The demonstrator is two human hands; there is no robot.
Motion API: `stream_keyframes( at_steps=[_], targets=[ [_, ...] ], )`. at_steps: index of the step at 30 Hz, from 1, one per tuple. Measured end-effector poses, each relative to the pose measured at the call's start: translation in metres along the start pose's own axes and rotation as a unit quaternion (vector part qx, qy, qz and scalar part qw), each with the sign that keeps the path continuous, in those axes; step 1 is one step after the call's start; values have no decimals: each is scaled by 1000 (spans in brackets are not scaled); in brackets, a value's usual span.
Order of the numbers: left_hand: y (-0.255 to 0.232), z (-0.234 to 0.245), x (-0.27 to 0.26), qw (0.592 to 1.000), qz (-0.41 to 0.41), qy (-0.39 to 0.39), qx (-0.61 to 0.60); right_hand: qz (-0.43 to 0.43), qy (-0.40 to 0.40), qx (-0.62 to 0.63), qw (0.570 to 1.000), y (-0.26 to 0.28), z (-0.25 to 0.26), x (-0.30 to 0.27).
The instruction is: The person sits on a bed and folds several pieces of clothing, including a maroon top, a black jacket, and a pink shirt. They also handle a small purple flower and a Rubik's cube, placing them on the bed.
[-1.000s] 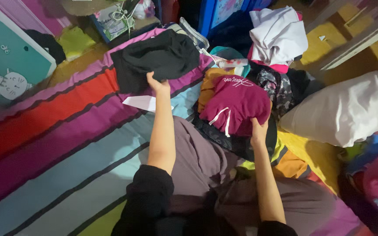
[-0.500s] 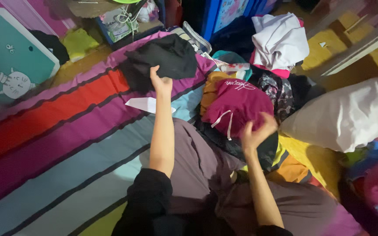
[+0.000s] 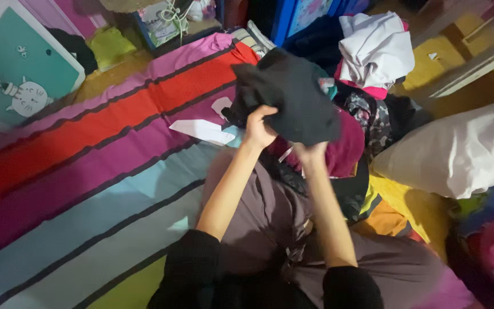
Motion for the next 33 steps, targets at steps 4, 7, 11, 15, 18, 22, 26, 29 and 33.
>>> stream_keyframes(
  at_steps=[4,7,11,15,18,22,26,29,33],
  targets=[
    [13,60,24,849,-136,120,497,140,2,100,985,97,28,-22],
    [41,105,53,926,-34,111,359,228,-34,44,972,144,58,-46],
    [70,140,55,979,120,-139,87,217,-106,-40,970,153,124,-71],
    [78,153,14,717,-96,20,690,104,-220,-23,970,114,202,-83],
    [96,164,2,840,61,-219,492,54,-227,1,972,80,236,-87],
    [68,149,-45,718,-45,-58,692,58,-242,-23,968,78,249,-98],
    [74,135,-35,816,-28,-273,508,-111,-350,-216,904,91,242,-96],
    [82,115,-21,777,-156,-96,602,25,-225,-274,935,88,236,-100],
    [87,91,-10,707,-148,76,687,183,-134,-205,952,89,237,-102]
  ],
)
Point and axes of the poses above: each hand's wrist, its own x-axis towards the middle knuckle, its own z-axis out of the back of the hand, y = z × x, the point moved 2 cm from there along x, towards the middle knuckle, and after that the axes turned 12 degrees about -x, right-handed, at the moved point
